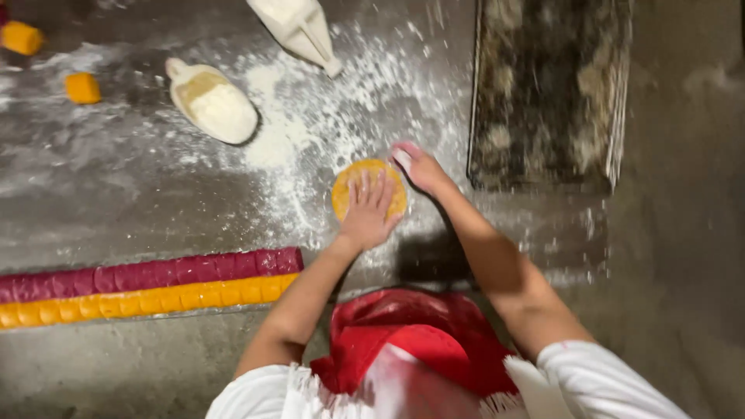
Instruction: The person picks up dough pieces from a table, flattens them into circles by hand, and places the flattened dough onto metal trays.
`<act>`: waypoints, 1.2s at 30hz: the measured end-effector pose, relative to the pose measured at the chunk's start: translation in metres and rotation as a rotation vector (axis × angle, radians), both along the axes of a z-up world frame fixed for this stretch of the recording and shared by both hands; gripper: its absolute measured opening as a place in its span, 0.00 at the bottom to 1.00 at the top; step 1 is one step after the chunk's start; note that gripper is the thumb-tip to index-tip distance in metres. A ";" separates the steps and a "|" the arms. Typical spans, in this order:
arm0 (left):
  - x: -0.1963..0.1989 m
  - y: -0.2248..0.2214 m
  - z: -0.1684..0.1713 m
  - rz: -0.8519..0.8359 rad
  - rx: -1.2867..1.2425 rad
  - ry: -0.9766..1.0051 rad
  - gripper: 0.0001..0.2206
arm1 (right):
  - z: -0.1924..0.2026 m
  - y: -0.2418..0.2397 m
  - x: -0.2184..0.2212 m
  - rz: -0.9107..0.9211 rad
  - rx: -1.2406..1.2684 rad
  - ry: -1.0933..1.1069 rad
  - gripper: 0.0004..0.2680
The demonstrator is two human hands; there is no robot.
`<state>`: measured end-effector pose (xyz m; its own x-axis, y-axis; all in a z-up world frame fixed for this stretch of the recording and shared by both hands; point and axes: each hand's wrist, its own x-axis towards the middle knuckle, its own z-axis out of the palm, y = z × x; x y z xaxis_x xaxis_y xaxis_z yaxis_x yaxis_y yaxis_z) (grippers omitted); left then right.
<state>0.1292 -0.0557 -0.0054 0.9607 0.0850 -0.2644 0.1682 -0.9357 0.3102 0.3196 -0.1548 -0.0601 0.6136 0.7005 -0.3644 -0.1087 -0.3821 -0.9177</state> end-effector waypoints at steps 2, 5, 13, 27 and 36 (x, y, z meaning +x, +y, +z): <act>0.004 -0.004 0.005 -0.024 0.082 0.057 0.35 | 0.004 -0.015 0.005 -0.015 0.007 -0.068 0.14; 0.006 -0.006 0.008 0.008 0.041 0.038 0.36 | 0.009 -0.032 0.008 -0.010 0.055 -0.139 0.14; 0.004 0.002 -0.007 0.044 0.094 -0.163 0.33 | 0.067 -0.062 -0.022 -0.085 -0.076 -0.396 0.14; -0.090 0.094 0.026 0.608 -0.656 -0.508 0.15 | 0.062 0.005 -0.138 0.477 -0.475 -0.806 0.36; -0.155 0.131 0.042 0.692 -0.851 -0.503 0.18 | 0.077 0.060 -0.121 0.596 -0.645 -0.706 0.36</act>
